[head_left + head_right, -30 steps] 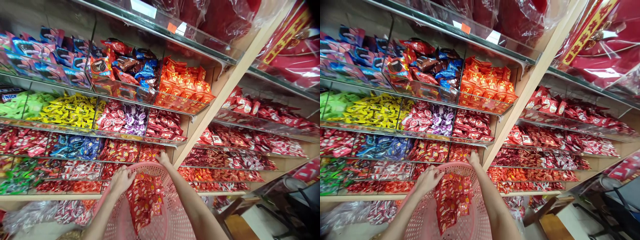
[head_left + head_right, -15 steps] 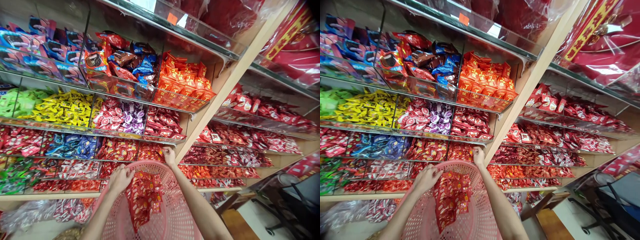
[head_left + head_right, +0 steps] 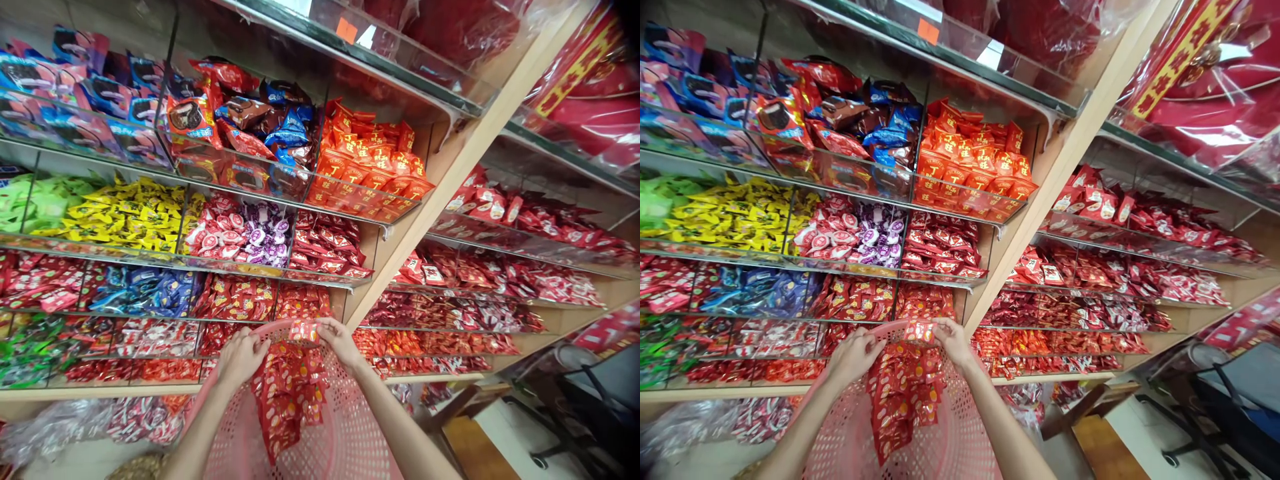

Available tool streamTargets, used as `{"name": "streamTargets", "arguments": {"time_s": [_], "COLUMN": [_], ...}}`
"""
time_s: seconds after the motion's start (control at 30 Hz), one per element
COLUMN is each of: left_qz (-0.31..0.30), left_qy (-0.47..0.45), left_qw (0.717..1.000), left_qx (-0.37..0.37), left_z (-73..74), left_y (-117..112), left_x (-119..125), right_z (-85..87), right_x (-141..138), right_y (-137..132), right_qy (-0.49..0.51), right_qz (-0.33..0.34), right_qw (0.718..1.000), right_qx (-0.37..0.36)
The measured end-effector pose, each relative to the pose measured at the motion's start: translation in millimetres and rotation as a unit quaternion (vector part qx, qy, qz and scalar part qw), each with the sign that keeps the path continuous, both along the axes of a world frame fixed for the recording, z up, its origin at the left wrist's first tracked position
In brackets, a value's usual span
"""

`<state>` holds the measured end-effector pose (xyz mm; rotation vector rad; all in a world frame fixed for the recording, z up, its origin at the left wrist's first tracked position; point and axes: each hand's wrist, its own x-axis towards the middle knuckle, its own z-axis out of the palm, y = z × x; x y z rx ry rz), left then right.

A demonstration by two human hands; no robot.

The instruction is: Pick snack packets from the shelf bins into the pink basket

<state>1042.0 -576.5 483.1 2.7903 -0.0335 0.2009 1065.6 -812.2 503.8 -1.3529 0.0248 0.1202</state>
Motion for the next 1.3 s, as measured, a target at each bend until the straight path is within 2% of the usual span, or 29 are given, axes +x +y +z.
{"name": "streamTargets", "arguments": {"time_s": [0.27, 0.37, 0.47, 0.57, 0.63, 0.73, 0.83, 0.97, 1.13, 1.3], "left_qz": [-0.008, -0.009, -0.010, -0.008, -0.007, -0.008, -0.008, -0.006, -0.002, -0.001], "left_qy": [-0.010, -0.009, -0.010, -0.013, -0.015, -0.019, -0.018, -0.020, -0.026, -0.028], "left_qw": [1.000, 1.000, 1.000, 1.000, 1.000, 1.000, 1.000, 1.000, 1.000, 1.000], "left_qx": [0.000, 0.001, 0.000, 0.005, 0.008, 0.008, 0.003, -0.004, -0.001, -0.002], "left_z": [-3.1, -2.9, -3.0, -4.1, -4.9, -6.1, -8.1, -11.2, -11.8, -12.0], "left_y": [2, 1, 1, 1, 1, 1, 2, 2, 2, 2], "left_x": [0, 1, 2, 3, 3, 2, 3, 3, 3, 3], "right_z": [-31.2, -43.4, -47.5, -39.1, -29.2, -17.1, -15.0, -23.0, -32.4, -35.9], "right_x": [4, 8, 7, 6, 11, 33, 64, 95, 109, 114], "right_y": [14, 17, 16, 11, 6, -5, -15, -21, -22, -27], "right_qy": [-0.016, -0.062, -0.126, -0.191, -0.208, -0.222, -0.220, -0.201, -0.198, -0.193], "right_qz": [0.011, -0.010, -0.046, -0.064, -0.074, -0.096, -0.057, 0.031, 0.100, 0.137], "right_qw": [0.996, 0.984, 0.949, 0.893, 0.865, 0.844, 0.839, 0.841, 0.818, 0.775], "right_qx": [-0.092, -0.169, -0.285, -0.403, -0.450, -0.478, -0.494, -0.501, -0.530, -0.587]}}
